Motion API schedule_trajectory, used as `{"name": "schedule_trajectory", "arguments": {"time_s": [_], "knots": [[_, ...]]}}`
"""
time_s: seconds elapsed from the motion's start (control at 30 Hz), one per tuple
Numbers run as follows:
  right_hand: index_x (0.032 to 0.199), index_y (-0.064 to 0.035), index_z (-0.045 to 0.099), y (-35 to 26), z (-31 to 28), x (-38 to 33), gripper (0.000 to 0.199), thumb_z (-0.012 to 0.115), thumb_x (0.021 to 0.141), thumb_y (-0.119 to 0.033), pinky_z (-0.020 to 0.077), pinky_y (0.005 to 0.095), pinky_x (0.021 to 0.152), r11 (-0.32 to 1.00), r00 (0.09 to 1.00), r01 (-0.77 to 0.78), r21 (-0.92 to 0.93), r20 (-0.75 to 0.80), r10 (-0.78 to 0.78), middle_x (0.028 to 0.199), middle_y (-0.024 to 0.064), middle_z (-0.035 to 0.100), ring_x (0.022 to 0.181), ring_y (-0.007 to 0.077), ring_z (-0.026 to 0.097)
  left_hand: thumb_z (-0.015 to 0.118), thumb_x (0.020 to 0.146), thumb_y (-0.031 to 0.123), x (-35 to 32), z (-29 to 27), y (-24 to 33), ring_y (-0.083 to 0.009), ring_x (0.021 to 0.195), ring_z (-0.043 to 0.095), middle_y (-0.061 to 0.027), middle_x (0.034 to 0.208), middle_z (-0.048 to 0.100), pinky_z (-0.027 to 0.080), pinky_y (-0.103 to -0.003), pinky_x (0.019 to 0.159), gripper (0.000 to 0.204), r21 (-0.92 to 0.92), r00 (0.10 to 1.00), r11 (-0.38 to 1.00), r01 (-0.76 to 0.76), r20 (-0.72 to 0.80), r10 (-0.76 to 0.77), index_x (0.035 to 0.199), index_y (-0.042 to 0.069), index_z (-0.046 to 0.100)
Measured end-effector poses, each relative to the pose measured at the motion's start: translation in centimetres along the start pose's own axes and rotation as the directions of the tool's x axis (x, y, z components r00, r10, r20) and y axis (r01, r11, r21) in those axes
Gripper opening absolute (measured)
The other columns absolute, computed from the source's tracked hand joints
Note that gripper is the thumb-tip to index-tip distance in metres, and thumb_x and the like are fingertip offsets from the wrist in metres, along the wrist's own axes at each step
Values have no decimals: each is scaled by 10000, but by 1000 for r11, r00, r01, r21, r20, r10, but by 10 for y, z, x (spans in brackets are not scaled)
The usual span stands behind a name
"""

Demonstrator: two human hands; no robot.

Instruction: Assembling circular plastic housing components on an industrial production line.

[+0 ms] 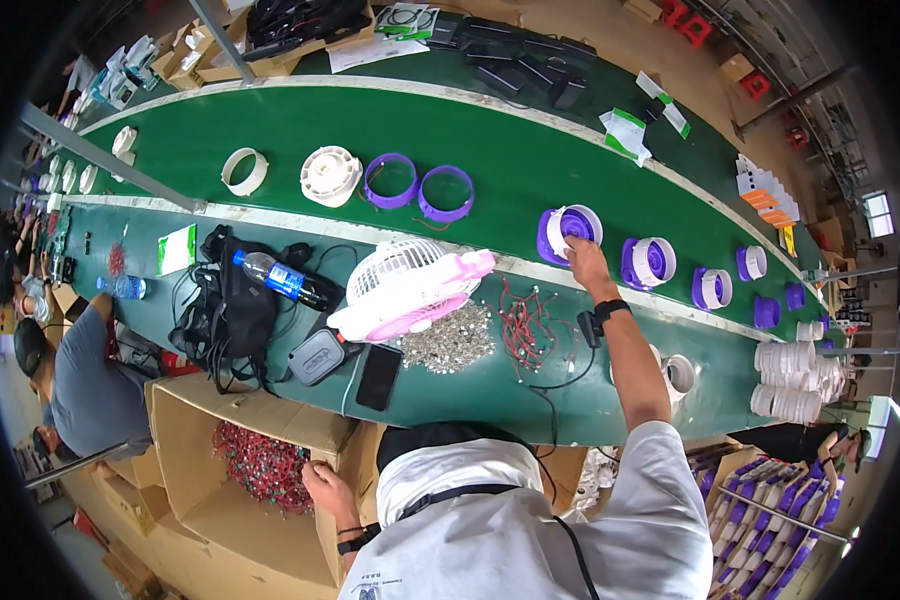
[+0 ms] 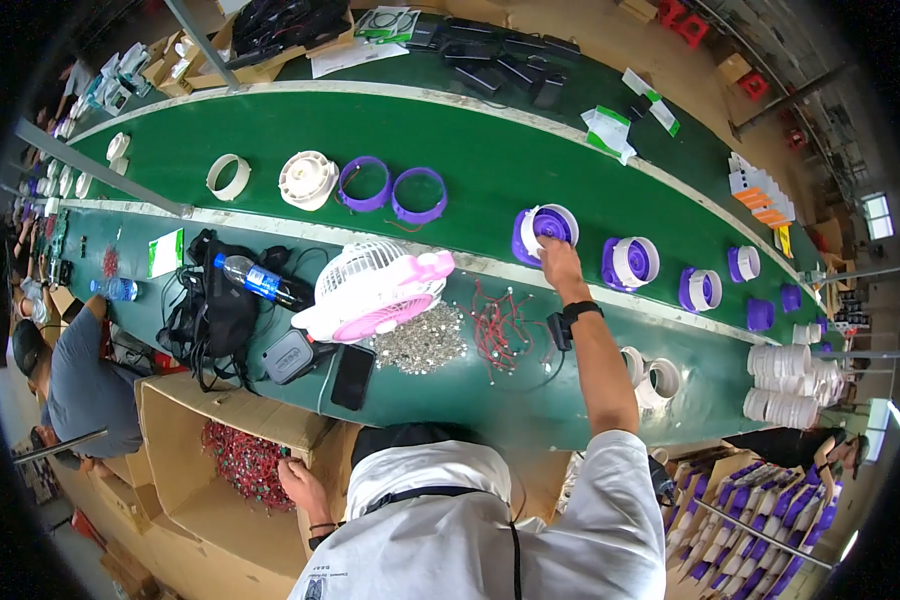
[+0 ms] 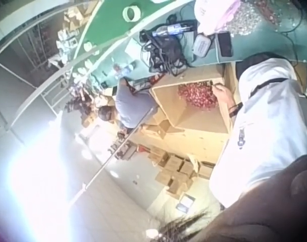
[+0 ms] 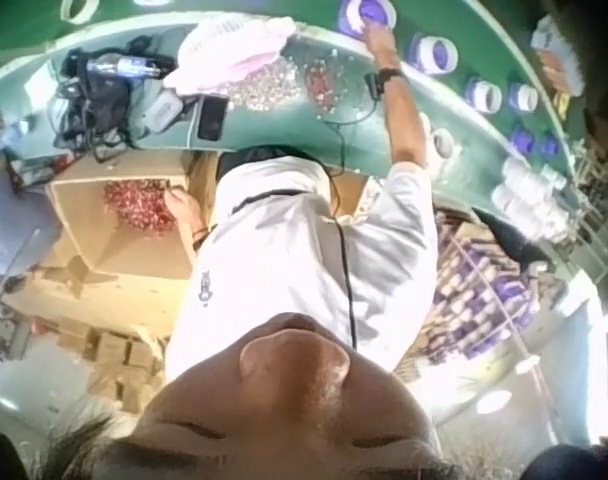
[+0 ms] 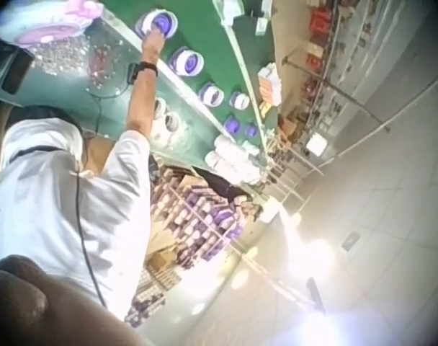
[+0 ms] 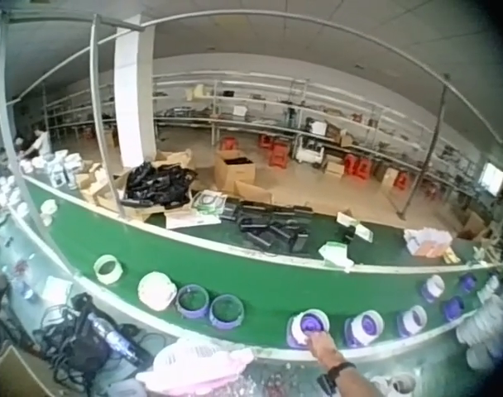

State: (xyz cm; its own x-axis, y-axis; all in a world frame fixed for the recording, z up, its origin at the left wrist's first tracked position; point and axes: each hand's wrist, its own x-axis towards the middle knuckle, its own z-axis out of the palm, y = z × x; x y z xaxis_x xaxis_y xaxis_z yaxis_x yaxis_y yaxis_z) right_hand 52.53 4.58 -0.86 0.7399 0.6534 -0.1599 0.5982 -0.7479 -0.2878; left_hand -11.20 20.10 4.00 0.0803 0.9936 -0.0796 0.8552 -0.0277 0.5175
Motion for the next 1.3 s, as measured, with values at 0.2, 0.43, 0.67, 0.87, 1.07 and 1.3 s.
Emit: {"name": "schedule_trajectory", "arguments": {"time_s": [0.2,0.43,0.67,0.87,1.07,1.3], "knots": [[1113,-27,650,19,7,-3,248,623,887,-125,499,513,927,997,997,-74,16,18,74,1045,246,676,1002,441,639,432,988,157,0,-1,1,-382,811,542,-207,857,583,423,-463,754,244,-22,999,999,-46,13,46,897,-27,564],[1178,-51,571,-38,5,-40,487,755,728,-65,480,512,905,997,891,-75,24,-448,78,1123,198,576,1042,417,569,432,997,193,-4,2,-7,-418,820,554,-236,877,596,426,-497,743,278,26,1000,1000,-3,-9,3,909,-34,567],[1206,4,518,-30,34,-129,490,710,767,-99,481,515,914,952,870,-242,186,-392,298,1145,240,562,1075,433,556,434,1001,197,7,16,-34,-437,854,553,-258,924,615,431,-490,765,297,29,1000,999,-22,19,21,944,-52,584],[1102,61,567,31,86,-205,381,682,810,-155,497,513,954,908,914,-407,100,50,404,1114,302,617,1100,446,595,428,990,169,7,14,-37,-447,828,554,-272,897,616,431,-495,755,287,-1,999,999,-51,11,51,923,-57,593],[1221,29,556,37,91,-211,454,685,806,-102,461,469,1056,902,910,-400,161,-52,412,1247,270,588,1228,422,541,441,985,176,-1,8,5,-470,832,572,-303,909,617,436,-518,751,296,7,996,996,-88,32,88,940,-82,579],[1164,4,625,-18,54,-129,361,692,829,-115,552,434,882,845,950,-208,492,-105,295,1136,209,664,983,370,677,456,981,180,0,8,1,-405,837,555,-207,863,608,423,-489,757,238,-13,999,999,-42,-2,42,881,-1,574]]}}
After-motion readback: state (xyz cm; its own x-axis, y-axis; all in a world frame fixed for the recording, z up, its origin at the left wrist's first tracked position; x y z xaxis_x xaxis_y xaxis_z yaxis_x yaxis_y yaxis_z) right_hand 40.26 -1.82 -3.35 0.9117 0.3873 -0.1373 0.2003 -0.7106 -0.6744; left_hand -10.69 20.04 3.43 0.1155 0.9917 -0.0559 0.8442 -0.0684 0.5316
